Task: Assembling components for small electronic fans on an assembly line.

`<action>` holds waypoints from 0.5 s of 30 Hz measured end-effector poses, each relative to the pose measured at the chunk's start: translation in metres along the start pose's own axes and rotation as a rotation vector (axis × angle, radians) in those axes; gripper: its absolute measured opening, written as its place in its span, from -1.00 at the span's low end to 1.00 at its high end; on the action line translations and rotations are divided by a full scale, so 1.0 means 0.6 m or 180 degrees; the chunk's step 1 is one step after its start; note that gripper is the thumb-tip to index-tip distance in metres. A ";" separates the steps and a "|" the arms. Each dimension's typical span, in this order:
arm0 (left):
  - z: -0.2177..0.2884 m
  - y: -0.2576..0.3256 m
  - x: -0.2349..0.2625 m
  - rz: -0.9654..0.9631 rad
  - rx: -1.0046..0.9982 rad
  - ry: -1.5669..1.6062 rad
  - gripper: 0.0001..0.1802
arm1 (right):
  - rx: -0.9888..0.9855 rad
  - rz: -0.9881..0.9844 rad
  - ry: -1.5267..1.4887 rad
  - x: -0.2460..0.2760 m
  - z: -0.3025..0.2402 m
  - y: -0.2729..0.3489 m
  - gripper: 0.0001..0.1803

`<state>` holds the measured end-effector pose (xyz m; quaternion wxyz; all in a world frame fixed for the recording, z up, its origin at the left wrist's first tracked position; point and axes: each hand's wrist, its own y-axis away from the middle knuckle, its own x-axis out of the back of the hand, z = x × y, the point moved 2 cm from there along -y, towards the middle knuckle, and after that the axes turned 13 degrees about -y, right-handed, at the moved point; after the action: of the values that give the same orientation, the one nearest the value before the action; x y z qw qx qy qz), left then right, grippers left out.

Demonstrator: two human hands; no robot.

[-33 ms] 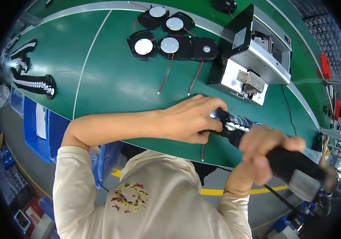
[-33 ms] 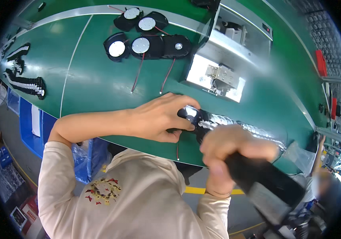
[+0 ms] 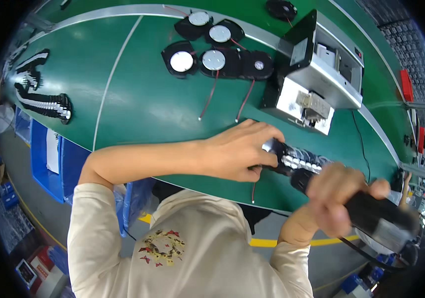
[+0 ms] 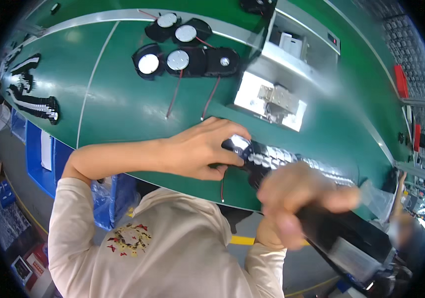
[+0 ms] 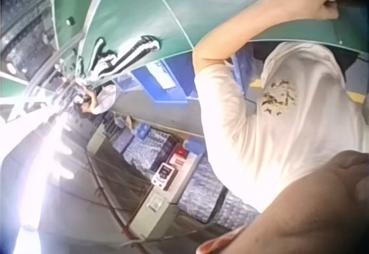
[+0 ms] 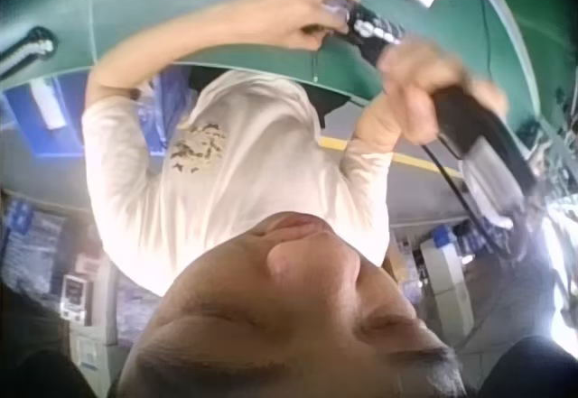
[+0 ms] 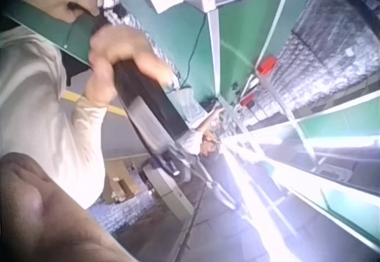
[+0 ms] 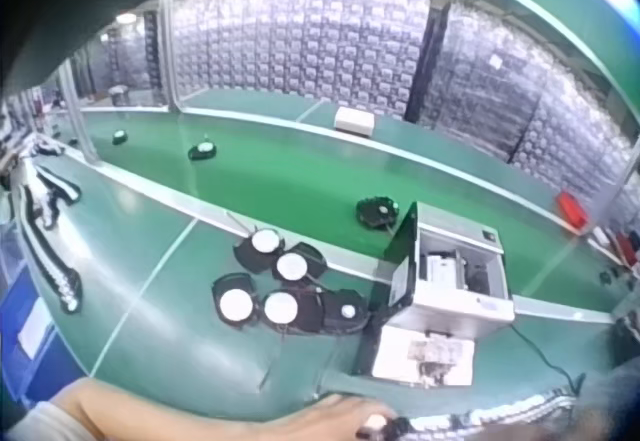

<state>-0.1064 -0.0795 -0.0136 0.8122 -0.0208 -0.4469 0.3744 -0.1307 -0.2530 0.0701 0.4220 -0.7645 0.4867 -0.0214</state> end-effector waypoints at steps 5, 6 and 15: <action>0.038 -0.005 0.130 -0.0500 0.0097 -0.0663 -0.48 | 0.0698 0.0384 0.0096 0.030 -0.073 -0.023 -0.37; 0.030 -0.007 0.164 -0.0786 0.0316 -0.0977 -0.46 | 0.0789 0.0384 0.0060 0.035 -0.076 -0.022 -0.37; -0.400 -0.012 0.398 0.1175 0.2028 -0.2671 -0.52 | 0.0406 0.0500 0.0354 0.055 -0.047 -0.021 -0.31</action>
<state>0.1520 0.1372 0.0148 0.4518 0.2987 -0.5856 0.6031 -0.1169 -0.2940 0.0840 0.4425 -0.6933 0.5655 -0.0615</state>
